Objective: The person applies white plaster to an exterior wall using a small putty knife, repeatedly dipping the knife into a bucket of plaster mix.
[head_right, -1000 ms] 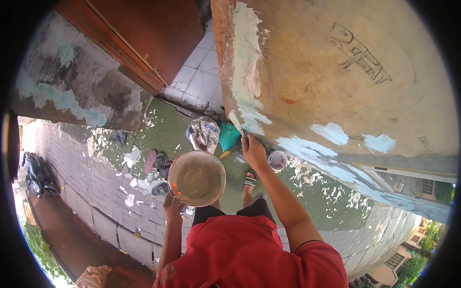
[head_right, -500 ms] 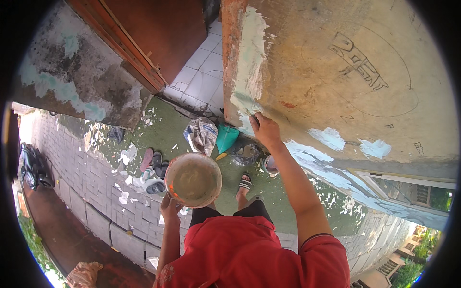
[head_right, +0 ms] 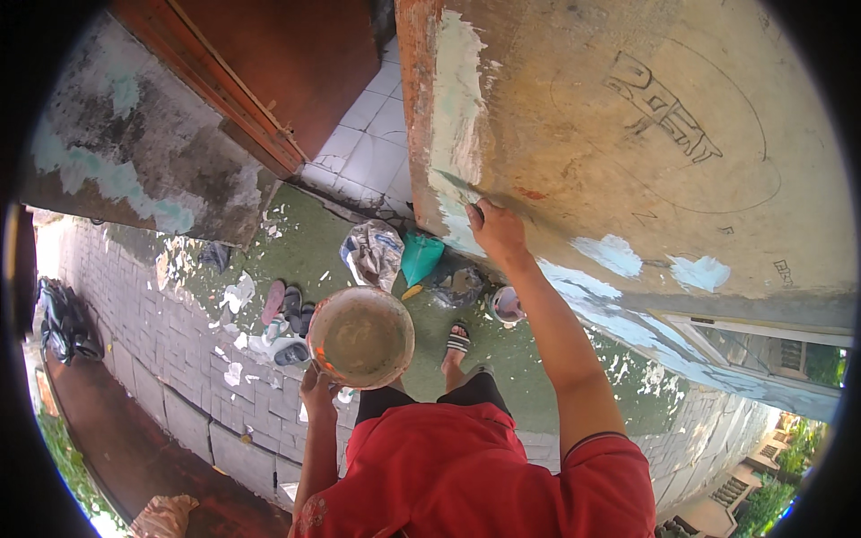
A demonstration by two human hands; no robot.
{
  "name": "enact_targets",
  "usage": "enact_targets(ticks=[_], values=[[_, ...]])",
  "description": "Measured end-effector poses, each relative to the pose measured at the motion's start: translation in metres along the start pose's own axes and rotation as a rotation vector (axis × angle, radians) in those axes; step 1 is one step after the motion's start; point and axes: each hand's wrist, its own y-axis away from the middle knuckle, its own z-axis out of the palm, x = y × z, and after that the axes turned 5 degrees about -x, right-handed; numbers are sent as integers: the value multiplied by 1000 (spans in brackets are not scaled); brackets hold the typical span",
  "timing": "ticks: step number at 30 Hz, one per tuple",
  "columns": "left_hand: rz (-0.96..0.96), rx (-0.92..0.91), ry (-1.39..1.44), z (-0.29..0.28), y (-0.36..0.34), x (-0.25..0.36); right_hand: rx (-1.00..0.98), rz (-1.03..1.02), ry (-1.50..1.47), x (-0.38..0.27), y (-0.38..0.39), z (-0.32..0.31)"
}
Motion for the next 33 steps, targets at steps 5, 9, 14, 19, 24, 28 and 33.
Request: enact_targets(ticks=[5, 9, 14, 19, 24, 28, 33], values=[[13, 6, 17, 6, 1, 6, -10, -39, 13, 3, 11, -5], [-3, -19, 4, 4, -4, 5, 37, -124, -11, -6, 10, -1], [12, -15, 25, 6, -8, 4, 67, -66, 17, -10, 3, 4], [4, -34, 29, 5, -8, 5, 50, -46, 55, 2, 11, -2], [22, -22, -1, 1, -13, -5, 57, -132, 26, 3, 13, -1], [-1, -31, -28, -1, -13, -2, 116, -124, -53, 5, 8, 23], [-27, -4, -37, -5, -4, 10, 165, -68, -198, 5, 8, 51]])
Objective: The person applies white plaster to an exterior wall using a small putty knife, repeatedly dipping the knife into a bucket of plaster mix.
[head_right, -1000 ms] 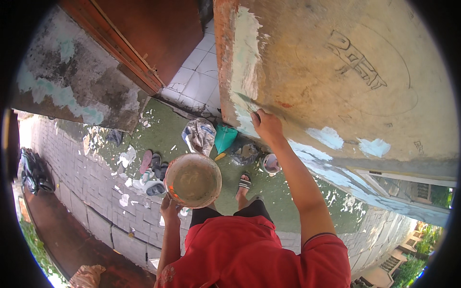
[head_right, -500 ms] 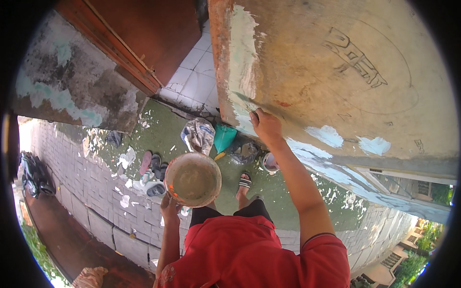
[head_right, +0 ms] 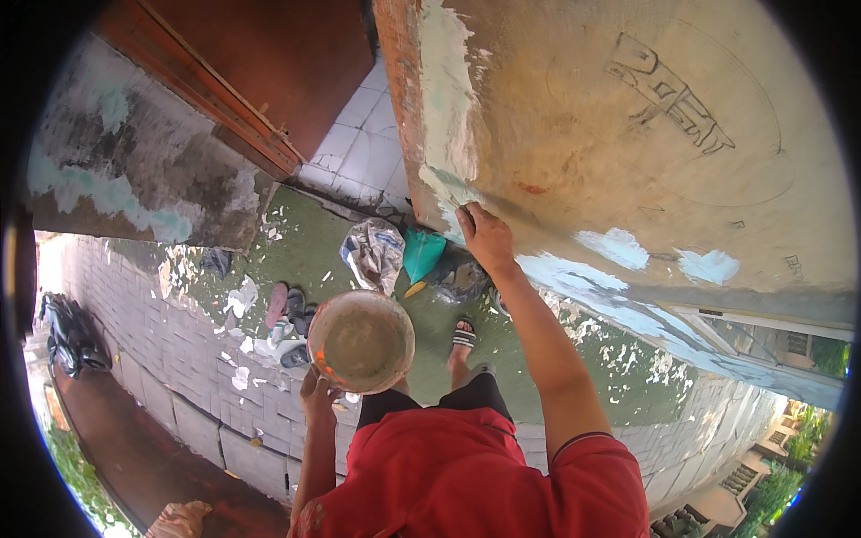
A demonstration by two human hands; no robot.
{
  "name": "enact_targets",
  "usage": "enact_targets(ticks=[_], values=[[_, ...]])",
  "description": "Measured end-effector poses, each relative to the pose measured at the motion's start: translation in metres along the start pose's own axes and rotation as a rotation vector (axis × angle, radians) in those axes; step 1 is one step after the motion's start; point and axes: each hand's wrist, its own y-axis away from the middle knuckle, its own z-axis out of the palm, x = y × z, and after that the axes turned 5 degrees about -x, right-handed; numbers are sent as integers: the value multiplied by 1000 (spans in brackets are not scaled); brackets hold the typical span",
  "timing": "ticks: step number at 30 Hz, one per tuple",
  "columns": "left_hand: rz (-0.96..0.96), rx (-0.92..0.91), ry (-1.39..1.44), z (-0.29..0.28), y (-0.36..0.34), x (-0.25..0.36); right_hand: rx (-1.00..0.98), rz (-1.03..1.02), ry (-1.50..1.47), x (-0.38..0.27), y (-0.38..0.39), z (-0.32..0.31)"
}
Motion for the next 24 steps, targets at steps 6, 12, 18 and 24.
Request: enact_targets(ticks=[6, 12, 18, 24], values=[[-20, -31, -121, -15, -5, 5, 112, 65, -56, 14, 14, 36], [-38, -32, -186, -16, -13, 10, 72, 105, -259, 6, 33, 56], [-12, -55, -173, -26, -35, -2, 197, 119, -395, 1, 16, 90], [-23, -74, -211, -30, -47, -2, 276, 157, -480, 3, 2, 115]])
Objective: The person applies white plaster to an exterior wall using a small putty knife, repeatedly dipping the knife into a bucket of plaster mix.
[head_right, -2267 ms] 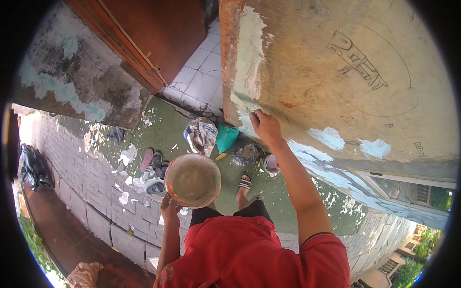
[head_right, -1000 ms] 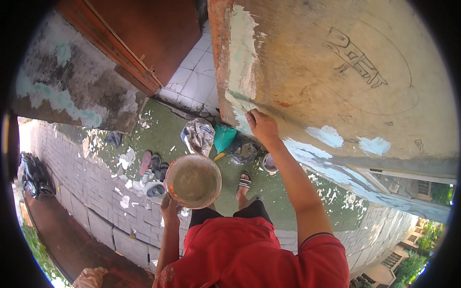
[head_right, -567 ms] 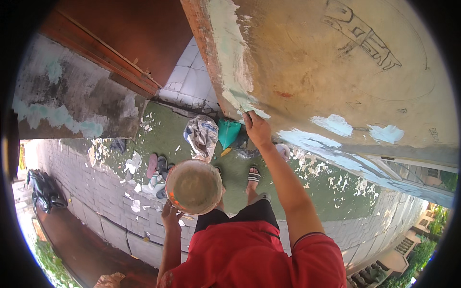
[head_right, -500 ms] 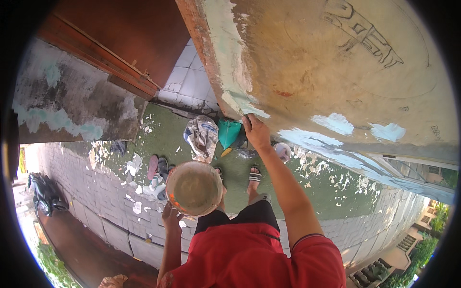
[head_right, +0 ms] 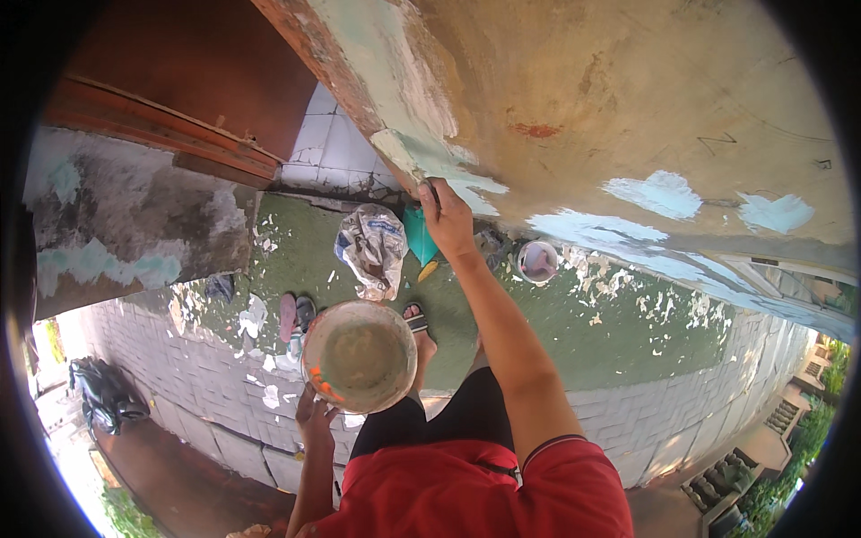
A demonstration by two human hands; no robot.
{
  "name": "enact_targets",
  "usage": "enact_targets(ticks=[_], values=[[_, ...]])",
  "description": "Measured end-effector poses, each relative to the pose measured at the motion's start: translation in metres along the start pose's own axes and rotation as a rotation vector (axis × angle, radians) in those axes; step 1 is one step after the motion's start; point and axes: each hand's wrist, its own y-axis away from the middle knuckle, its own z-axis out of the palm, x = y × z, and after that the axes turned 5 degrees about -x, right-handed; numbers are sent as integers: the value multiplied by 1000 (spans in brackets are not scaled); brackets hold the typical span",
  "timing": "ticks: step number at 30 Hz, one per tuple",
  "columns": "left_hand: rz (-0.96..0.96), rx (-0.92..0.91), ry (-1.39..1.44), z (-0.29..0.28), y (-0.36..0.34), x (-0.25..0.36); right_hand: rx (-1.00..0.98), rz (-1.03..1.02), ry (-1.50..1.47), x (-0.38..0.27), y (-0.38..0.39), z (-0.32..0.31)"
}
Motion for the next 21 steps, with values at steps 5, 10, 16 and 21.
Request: enact_targets(ticks=[5, 10, 16, 21], values=[[2, -4, -48, -3, -6, -1, 42, 1, -16, 19, 16, 10], [11, -12, -70, -7, -9, -5, -13, 41, -128, 27, 31, 14], [-3, -4, -90, -10, -11, -12, 57, 40, -241, 23, 9, 28], [-4, 8, -64, -12, -13, -15, 46, 34, -275, 38, 17, 36]])
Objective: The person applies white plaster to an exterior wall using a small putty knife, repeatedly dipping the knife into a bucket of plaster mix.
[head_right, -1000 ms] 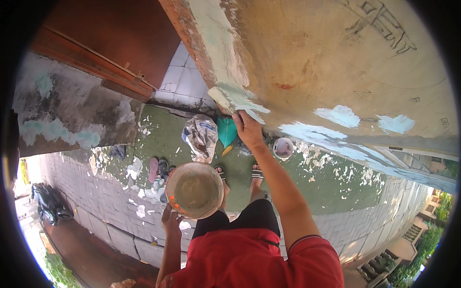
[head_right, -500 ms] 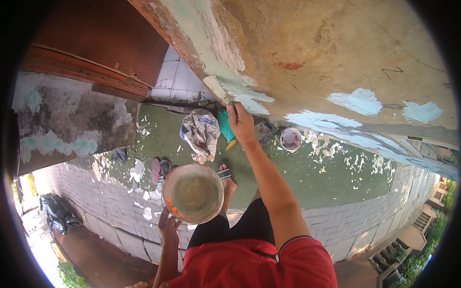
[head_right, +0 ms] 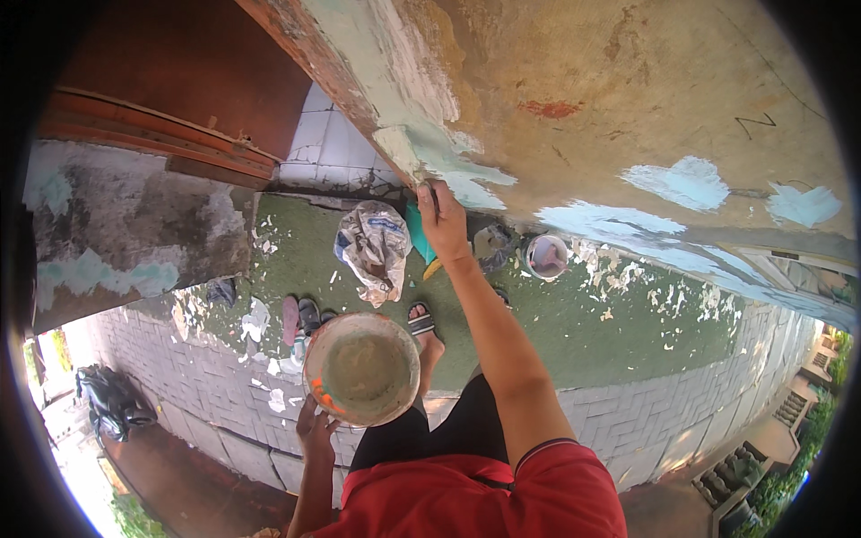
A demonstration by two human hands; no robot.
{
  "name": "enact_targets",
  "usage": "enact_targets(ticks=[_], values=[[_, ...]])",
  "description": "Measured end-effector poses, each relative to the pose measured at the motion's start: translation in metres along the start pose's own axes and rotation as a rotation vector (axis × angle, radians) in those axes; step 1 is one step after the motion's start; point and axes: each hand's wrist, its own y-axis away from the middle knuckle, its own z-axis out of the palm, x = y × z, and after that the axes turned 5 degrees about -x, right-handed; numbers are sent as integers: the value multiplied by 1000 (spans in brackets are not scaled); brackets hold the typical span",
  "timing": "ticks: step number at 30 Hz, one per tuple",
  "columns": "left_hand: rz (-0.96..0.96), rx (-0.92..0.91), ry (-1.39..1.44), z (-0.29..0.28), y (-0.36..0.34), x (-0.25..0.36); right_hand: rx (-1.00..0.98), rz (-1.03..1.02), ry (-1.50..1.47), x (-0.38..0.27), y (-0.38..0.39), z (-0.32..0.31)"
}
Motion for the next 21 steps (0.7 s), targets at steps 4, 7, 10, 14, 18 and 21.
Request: enact_targets(ticks=[4, 7, 10, 14, 18, 21], values=[[-13, -17, -26, -2, -1, -1, -28, 34, 19, 14, 16, -5], [-26, -37, -18, -11, -3, -9, -32, 66, -7, -2, 11, -2], [-18, -36, 4, -8, -2, -7, -4, -5, -54, -12, -3, 4], [7, -21, 8, -4, -3, -5, 5, 53, -5, 13, 7, -1], [-2, -20, 3, -1, -1, -1, -39, 90, -12, 17, 29, -8], [18, -45, 27, -2, -3, -4, -45, 71, -8, 0, 19, -10]])
